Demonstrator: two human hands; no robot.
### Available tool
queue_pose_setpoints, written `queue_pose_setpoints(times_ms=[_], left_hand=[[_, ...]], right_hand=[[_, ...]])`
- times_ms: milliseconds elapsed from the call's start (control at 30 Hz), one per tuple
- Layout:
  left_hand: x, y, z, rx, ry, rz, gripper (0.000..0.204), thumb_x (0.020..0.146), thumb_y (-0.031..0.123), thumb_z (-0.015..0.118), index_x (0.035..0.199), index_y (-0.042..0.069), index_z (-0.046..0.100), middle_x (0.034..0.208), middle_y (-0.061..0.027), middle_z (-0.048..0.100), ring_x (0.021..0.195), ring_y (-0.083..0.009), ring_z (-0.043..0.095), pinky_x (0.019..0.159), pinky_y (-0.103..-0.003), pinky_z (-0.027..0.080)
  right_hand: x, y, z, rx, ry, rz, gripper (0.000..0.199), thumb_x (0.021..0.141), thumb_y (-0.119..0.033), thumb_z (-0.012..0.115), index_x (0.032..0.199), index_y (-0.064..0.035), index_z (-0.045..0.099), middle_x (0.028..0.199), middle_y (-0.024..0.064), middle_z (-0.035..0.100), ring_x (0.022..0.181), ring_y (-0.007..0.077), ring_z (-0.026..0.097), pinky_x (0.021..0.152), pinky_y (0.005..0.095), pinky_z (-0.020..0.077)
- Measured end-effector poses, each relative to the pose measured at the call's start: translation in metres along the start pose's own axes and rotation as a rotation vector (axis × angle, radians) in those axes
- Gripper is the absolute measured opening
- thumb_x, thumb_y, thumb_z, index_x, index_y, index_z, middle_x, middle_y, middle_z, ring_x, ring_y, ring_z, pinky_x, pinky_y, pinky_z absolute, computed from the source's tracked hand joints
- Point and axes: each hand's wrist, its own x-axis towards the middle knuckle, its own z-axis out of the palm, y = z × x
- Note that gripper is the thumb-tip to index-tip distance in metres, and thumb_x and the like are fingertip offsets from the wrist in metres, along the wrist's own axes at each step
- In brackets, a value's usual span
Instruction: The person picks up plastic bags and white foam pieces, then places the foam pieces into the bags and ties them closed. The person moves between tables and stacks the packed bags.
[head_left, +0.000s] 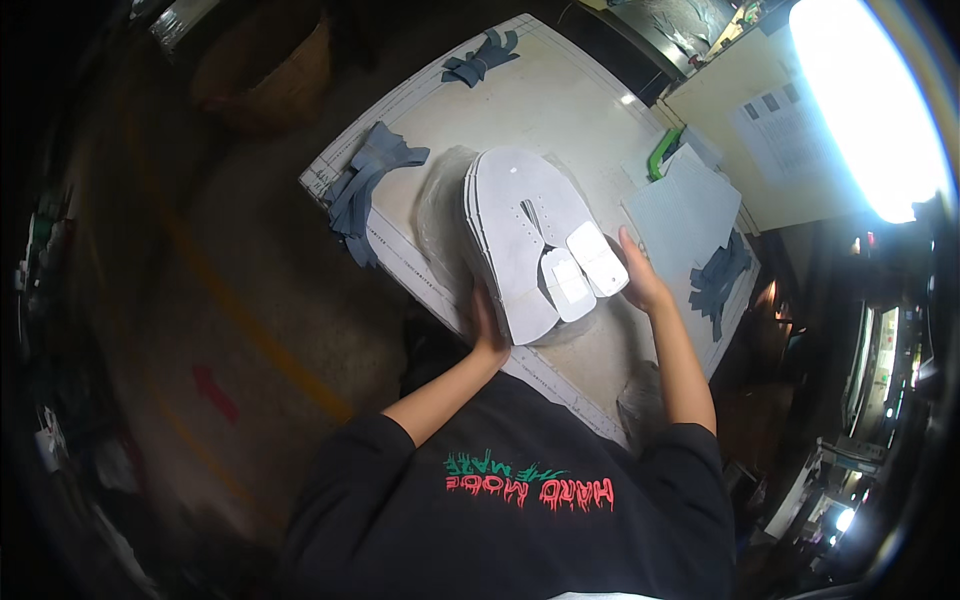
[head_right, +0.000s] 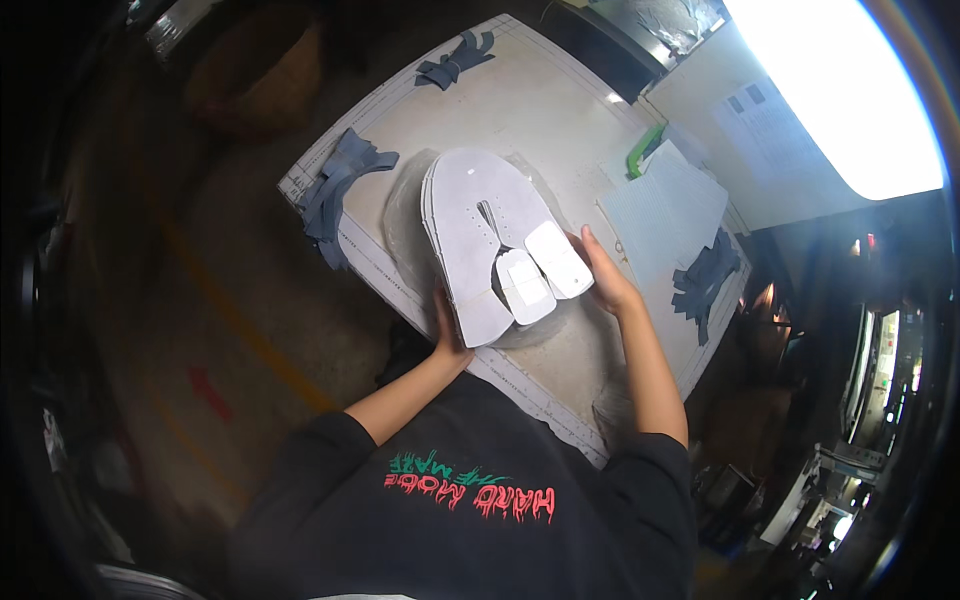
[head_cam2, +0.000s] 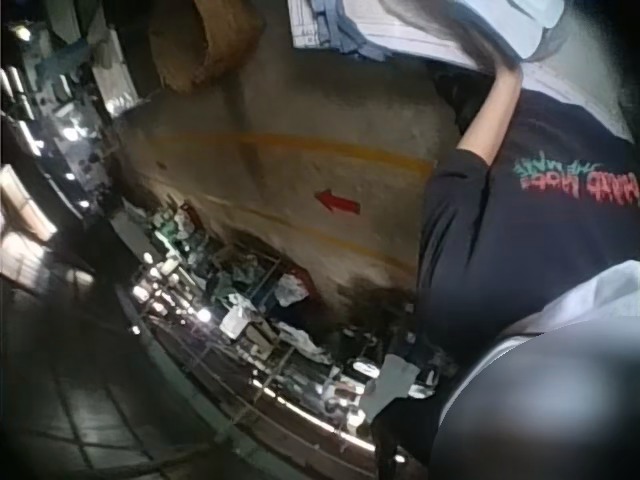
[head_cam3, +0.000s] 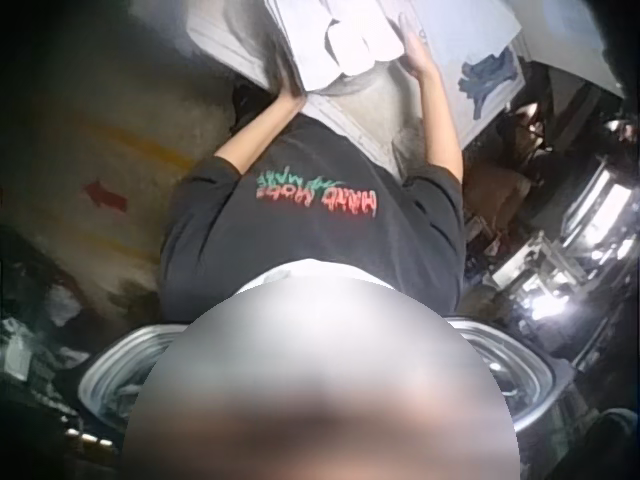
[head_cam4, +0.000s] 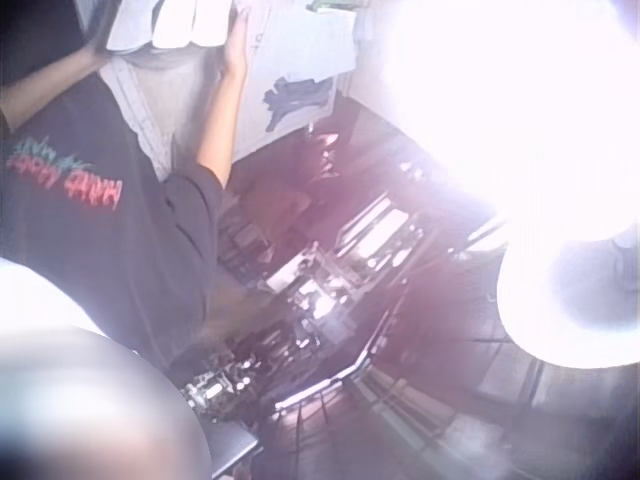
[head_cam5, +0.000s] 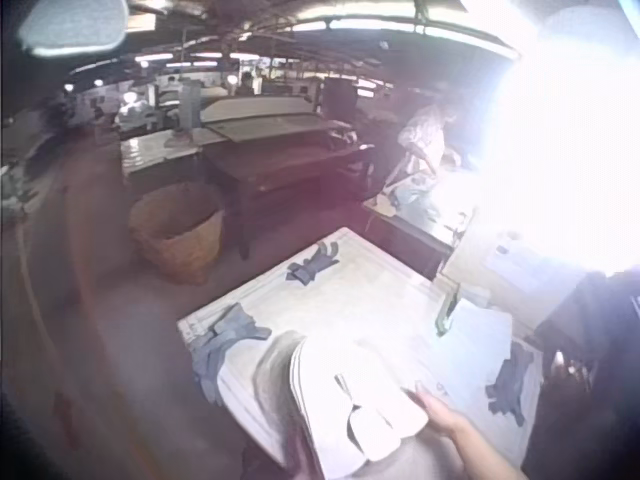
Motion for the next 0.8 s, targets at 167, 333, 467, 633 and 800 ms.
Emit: queue_pose_setpoints(times_ms=[167, 333, 467, 633, 800], left_hand=[[-0.006, 0.001, 0.015, 0.004, 0.033, -0.002, 0.08, 0.104, 0.066, 0.04, 0.157, 0.006, 0.034, 0.155, -0.009, 0.044, 0.143, -0.0233, 0.043, 0.117, -0.038, 0.037], [-0.008, -0.003, 0.025, 0.046, 0.059, -0.037, 0.078, 0.106, 0.064, 0.035, 0.159, 0.007, 0.032, 0.158, -0.0088, 0.04, 0.145, -0.0233, 0.04, 0.119, -0.038, 0.034], [-0.009, -0.011, 0.035, 0.051, 0.036, -0.025, 0.073, 0.106, 0.065, 0.032, 0.156, 0.013, 0.038, 0.157, -0.0046, 0.044, 0.145, -0.021, 0.042, 0.119, -0.037, 0.036], [-0.013, -0.004, 0.048, 0.399, -0.059, -0.016, 0.086, 0.106, 0.067, 0.027, 0.158, -0.002, 0.023, 0.163, -0.0195, 0.032, 0.15, -0.0318, 0.033, 0.122, -0.04, 0.027], [-0.018, 0.068, 0.051, 1.422, -0.338, -0.238, 0.084, 0.106, 0.062, 0.034, 0.136, -0.017, 0.04, 0.148, -0.036, 0.044, 0.141, -0.0426, 0.044, 0.12, -0.048, 0.027]], right_hand=[[-0.079, 0.021, 0.008, -0.968, -0.038, 0.136, 0.069, 0.108, -0.061, 0.028, 0.154, -0.0136, 0.048, 0.158, 0.0217, 0.044, 0.145, 0.0329, 0.041, 0.125, 0.0577, 0.0143], [-0.105, 0.033, 0.044, -1.603, -0.027, -0.384, 0.034, 0.089, -0.024, 0.07, 0.122, -0.0156, 0.066, 0.123, 0.01, 0.06, 0.124, 0.0302, 0.053, 0.121, 0.0599, 0.0265], [-0.103, 0.031, 0.059, -1.443, -0.071, -0.697, 0.019, 0.082, -0.017, 0.07, 0.096, -0.0079, 0.062, 0.1, 0.0097, 0.064, 0.107, 0.027, 0.059, 0.116, 0.0551, 0.0337], [-0.1, 0.025, 0.065, -1.41, -0.006, -0.399, 0.023, 0.083, -0.016, 0.069, 0.104, -0.0083, 0.068, 0.086, 0.0044, 0.07, 0.102, 0.025, 0.059, 0.096, 0.0471, 0.0399], [-0.095, 0.014, 0.074, -1.264, -0.146, -0.563, 0.014, 0.083, -0.012, 0.073, 0.097, -0.013, 0.076, 0.088, 0.0001, 0.069, 0.097, 0.0224, 0.057, 0.092, 0.0406, 0.0372]])
